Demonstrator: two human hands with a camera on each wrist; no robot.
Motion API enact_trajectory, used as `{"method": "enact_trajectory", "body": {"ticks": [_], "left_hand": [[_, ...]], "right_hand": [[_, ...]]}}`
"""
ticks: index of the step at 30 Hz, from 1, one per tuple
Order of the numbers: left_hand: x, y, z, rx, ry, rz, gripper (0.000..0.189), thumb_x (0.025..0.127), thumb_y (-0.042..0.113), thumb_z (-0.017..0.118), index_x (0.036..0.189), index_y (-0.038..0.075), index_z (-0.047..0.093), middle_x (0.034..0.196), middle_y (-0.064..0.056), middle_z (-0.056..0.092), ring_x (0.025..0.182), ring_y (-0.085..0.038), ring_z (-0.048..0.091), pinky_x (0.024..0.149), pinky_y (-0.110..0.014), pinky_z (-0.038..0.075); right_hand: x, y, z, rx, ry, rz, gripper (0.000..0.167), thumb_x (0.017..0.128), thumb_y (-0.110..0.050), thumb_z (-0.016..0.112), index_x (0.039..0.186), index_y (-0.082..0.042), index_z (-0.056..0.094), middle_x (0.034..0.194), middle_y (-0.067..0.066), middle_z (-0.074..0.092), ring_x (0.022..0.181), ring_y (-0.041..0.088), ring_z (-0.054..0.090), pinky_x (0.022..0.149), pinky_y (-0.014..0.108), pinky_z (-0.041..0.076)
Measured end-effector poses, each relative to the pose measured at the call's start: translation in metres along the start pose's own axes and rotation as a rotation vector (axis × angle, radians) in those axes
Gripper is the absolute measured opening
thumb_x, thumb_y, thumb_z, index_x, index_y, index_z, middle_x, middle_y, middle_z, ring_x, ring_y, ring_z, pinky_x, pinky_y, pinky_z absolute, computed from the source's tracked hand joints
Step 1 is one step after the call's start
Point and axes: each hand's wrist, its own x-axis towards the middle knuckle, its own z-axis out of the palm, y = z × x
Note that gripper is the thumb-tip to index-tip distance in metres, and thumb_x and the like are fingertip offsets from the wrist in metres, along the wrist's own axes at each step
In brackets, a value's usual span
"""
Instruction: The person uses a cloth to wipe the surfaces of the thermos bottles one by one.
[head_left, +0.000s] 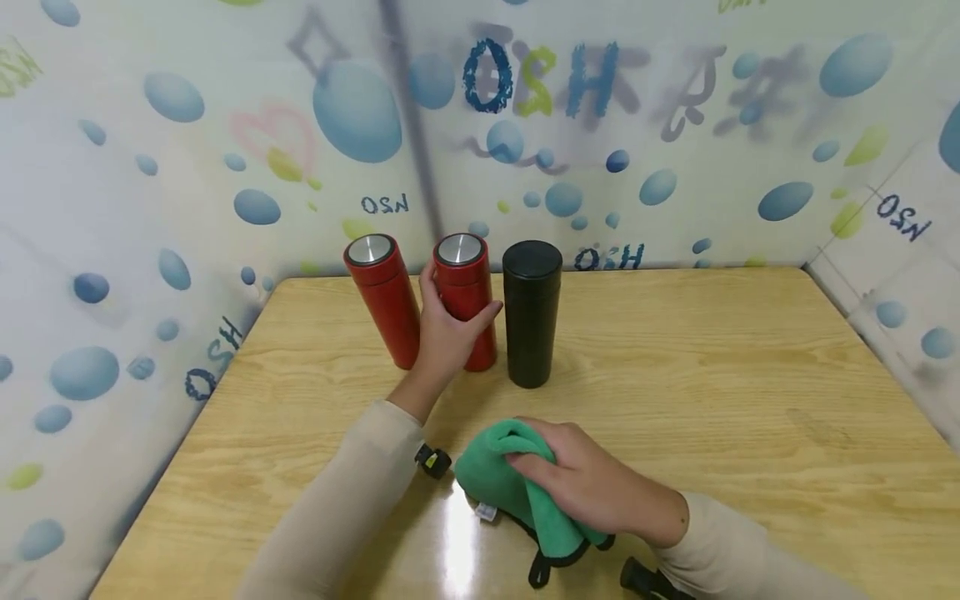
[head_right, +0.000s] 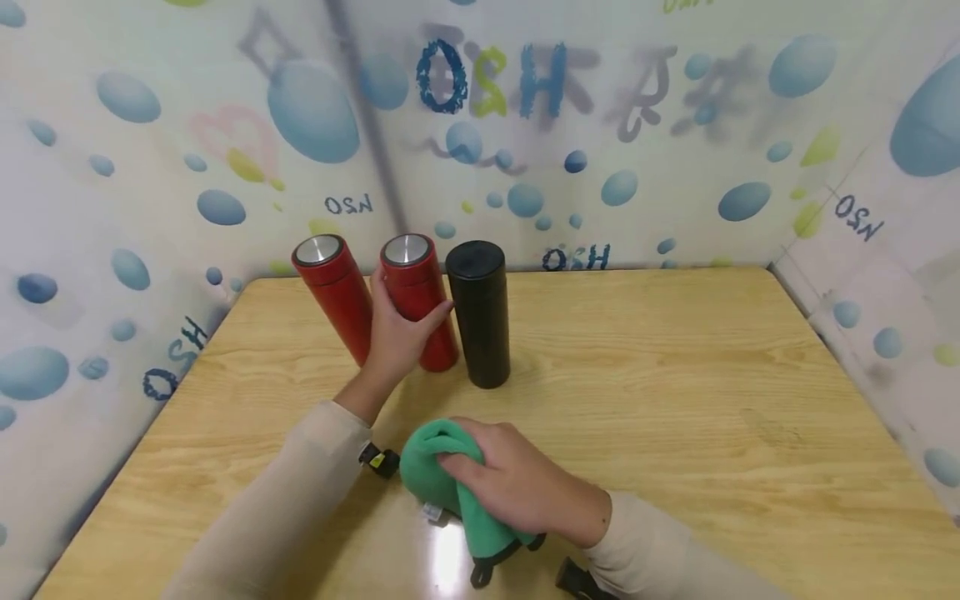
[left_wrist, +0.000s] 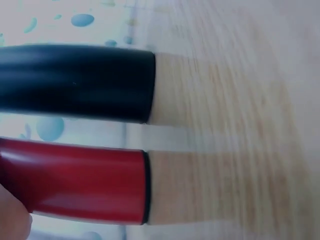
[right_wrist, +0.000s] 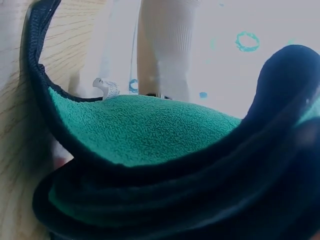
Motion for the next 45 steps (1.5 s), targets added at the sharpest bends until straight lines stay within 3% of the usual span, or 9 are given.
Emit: {"method": "enact_trajectory", "body": {"ticks": [6,13,17,21,25,28,31,38,45], "left_hand": [[-0.026,0.020,-0.014,0.016,0.065,0.075,0.069,0.094,0.023,0.069,0.151,0.018,0.031,0.153,0.000,0.042,0.145,-0.015,0.037,0.122,-0.041,0.032],[-0.049,0.026,-0.032,0.012,0.116,0.149,0.044,0.097,0.014,0.063,0.136,0.001,0.047,0.137,-0.013,0.053,0.128,-0.026,0.051,0.112,-0.040,0.043],[-0.053,0.030,-0.042,0.045,0.283,0.301,0.036,0.093,0.007,0.064,0.125,-0.002,0.051,0.120,-0.015,0.058,0.110,-0.022,0.055,0.095,-0.036,0.047],[-0.047,0.024,-0.048,0.176,0.447,0.387,0.054,0.087,0.010,0.071,0.133,0.001,0.043,0.133,-0.014,0.051,0.127,-0.019,0.045,0.105,-0.041,0.034],[-0.035,0.013,-0.056,0.252,0.478,0.245,0.089,0.083,0.022,0.079,0.153,0.012,0.025,0.157,-0.005,0.031,0.145,-0.017,0.026,0.120,-0.048,0.020],[-0.024,0.006,-0.061,0.219,0.419,0.088,0.107,0.082,0.029,0.082,0.160,0.022,0.008,0.165,0.004,0.013,0.153,-0.015,0.013,0.125,-0.048,0.015],[-0.016,0.000,-0.065,0.149,0.361,0.011,0.115,0.082,0.024,0.083,0.161,0.021,-0.001,0.167,0.003,0.007,0.154,-0.018,0.009,0.126,-0.049,0.016],[-0.004,-0.003,-0.071,0.015,0.287,-0.016,0.101,0.088,0.021,0.075,0.160,0.031,0.004,0.149,-0.006,0.040,0.134,-0.020,0.043,0.113,-0.045,0.039],[-0.003,-0.005,-0.073,0.041,0.296,0.007,0.080,0.092,0.025,0.071,0.155,0.030,0.021,0.143,-0.005,0.046,0.127,-0.021,0.050,0.106,-0.046,0.045]], "right_hand": [[-0.002,-0.002,0.002,-0.013,0.015,-0.027,0.018,0.106,-0.025,0.046,0.118,-0.027,0.059,0.102,-0.008,0.064,0.092,0.011,0.061,0.083,0.026,0.052],[-0.008,-0.005,-0.001,-0.025,0.033,-0.042,0.016,0.106,-0.022,0.046,0.116,-0.025,0.059,0.095,-0.005,0.063,0.089,0.011,0.061,0.081,0.026,0.053],[-0.009,-0.007,-0.002,-0.044,0.044,-0.064,0.014,0.106,-0.022,0.047,0.113,-0.023,0.059,0.093,-0.004,0.062,0.088,0.011,0.060,0.080,0.026,0.053],[-0.009,-0.007,-0.006,-0.054,0.059,-0.072,0.016,0.106,-0.022,0.046,0.115,-0.020,0.059,0.101,-0.002,0.064,0.092,0.011,0.060,0.083,0.025,0.051],[-0.008,-0.007,-0.007,-0.041,0.048,-0.056,0.017,0.107,-0.024,0.045,0.116,-0.021,0.059,0.102,-0.002,0.063,0.095,0.012,0.060,0.085,0.026,0.050],[-0.007,-0.007,-0.007,-0.039,0.053,-0.048,0.016,0.107,-0.023,0.045,0.116,-0.024,0.059,0.100,-0.005,0.063,0.094,0.012,0.060,0.085,0.026,0.050],[-0.006,-0.007,-0.006,-0.038,0.058,-0.056,0.016,0.106,-0.022,0.046,0.117,-0.025,0.059,0.105,-0.006,0.064,0.096,0.011,0.060,0.086,0.026,0.051],[-0.004,-0.007,-0.004,-0.043,0.053,-0.069,0.015,0.106,-0.022,0.047,0.116,-0.025,0.058,0.103,-0.007,0.063,0.096,0.012,0.059,0.086,0.026,0.051],[-0.004,-0.005,-0.006,-0.031,0.073,-0.044,0.017,0.105,-0.021,0.048,0.118,-0.023,0.059,0.105,-0.005,0.064,0.097,0.012,0.060,0.086,0.026,0.052]]}}
